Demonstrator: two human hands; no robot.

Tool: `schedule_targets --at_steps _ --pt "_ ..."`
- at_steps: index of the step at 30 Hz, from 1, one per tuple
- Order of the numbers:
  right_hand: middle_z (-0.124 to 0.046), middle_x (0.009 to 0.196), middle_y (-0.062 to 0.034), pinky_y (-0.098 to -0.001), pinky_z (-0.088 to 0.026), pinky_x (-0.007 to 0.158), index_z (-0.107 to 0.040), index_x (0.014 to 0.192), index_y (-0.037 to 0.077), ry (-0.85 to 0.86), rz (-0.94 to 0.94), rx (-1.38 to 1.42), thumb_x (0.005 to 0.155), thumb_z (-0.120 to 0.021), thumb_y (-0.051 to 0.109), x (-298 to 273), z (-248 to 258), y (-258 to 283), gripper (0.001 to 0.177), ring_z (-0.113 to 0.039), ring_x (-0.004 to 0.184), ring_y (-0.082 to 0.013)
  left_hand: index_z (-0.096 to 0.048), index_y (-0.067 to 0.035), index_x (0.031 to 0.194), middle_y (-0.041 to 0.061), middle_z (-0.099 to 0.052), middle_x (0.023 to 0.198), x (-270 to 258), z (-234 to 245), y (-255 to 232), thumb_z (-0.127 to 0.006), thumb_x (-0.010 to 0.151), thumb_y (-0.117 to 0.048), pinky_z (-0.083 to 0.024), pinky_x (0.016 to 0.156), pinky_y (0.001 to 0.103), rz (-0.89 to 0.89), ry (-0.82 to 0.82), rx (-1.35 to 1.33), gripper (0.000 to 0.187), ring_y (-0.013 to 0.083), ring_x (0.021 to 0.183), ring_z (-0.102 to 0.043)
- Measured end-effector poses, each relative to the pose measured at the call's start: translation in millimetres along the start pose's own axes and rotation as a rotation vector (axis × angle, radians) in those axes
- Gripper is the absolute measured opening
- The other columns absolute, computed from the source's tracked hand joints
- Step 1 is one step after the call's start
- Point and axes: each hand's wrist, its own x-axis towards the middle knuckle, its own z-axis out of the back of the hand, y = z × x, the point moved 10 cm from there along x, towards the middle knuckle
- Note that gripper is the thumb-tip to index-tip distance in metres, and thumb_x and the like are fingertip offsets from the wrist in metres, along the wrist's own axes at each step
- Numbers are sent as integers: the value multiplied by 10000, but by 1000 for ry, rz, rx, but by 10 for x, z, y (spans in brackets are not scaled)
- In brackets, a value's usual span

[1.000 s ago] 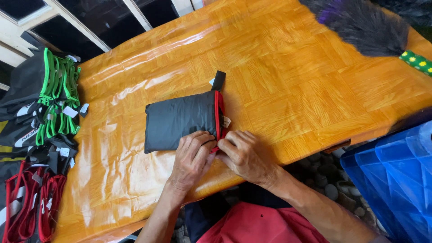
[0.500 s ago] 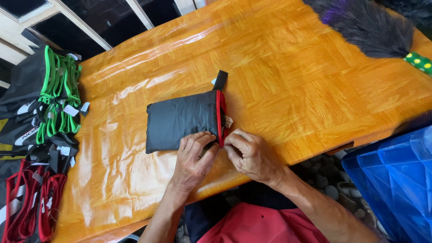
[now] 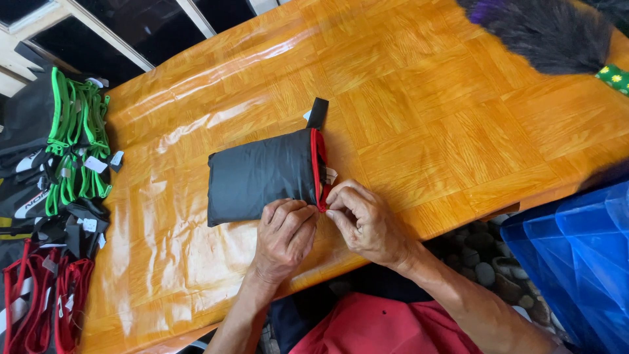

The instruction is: Folding a black fabric item and stuffing it into an integrated pouch on a wooden table.

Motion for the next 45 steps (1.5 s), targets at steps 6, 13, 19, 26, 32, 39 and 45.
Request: schedule_targets --at_steps 6,13,19,26,32,39,45 --pt "-724 767 -107 -333 -560 569 -686 827 21 3 -142 161 862 -703 -35 -11 -2 -198 68 -714 664 -241 -725 -59 853 84 -669 920 53 -9 29 -724 927 -88 -580 824 409 23 7 84 79 264 853 -695" --pt "-744 806 -115 -353 -571 586 -692 824 25 42 -139 179 860 -712 -30 4 -65 -183 68 -735 703 -263 -734 -53 862 98 -672 917 -28 -47 26 -595 1003 -65 -562 786 394 7 22 90 199 270 842 -698" --pt "-712 780 -137 -358 -576 582 -649 820 13 3 -135 17 875 -680 -28 -21 -66 -247 76 -727 697 -311 -719 -23 854 122 -667 909 -18 -65 39 -532 1022 -52 -578 776 400 24 49 19 253 293 830 -699" --pt "-702 746 -155 -362 -543 525 -649 823 5 -62 -204 42 853 -684 -25 -12 -49 -499 55 -702 656 -310 -702 -55 838 111 -655 913 -57 -78 19 -546 1021 -109 -569 785 396 21 79 -11 246 289 832 -681" --pt "-729 919 -158 -348 -623 624 -672 929 5 -46 -269 121 820 -766 -7 -95 -24 -482 144 -746 798 -289 -657 -89 936 114 -652 1094 118 -21 162 -675 930 -427 -508 887 460 156 145 26 338 323 1035 -663" --pt "-762 898 -150 -377 -615 685 -724 932 29 -29 -307 -60 898 -688 -22 188 228 -587 71 -759 860 -306 -585 -6 1396 275 -543 1425 299 -208 855 -471 1096 -301 -342 1101 607 476 442 -80 436 514 1386 -430" --pt "-761 1056 -6 -334 -549 867 -796 970 143 180 -56 -174 900 -694 63 317 -166 -696 148 -644 962 -238 -555 -196 1487 117 -580 1434 38 -449 1002 -432 1076 -433 -311 1139 535 481 584 50 491 324 1403 -492"
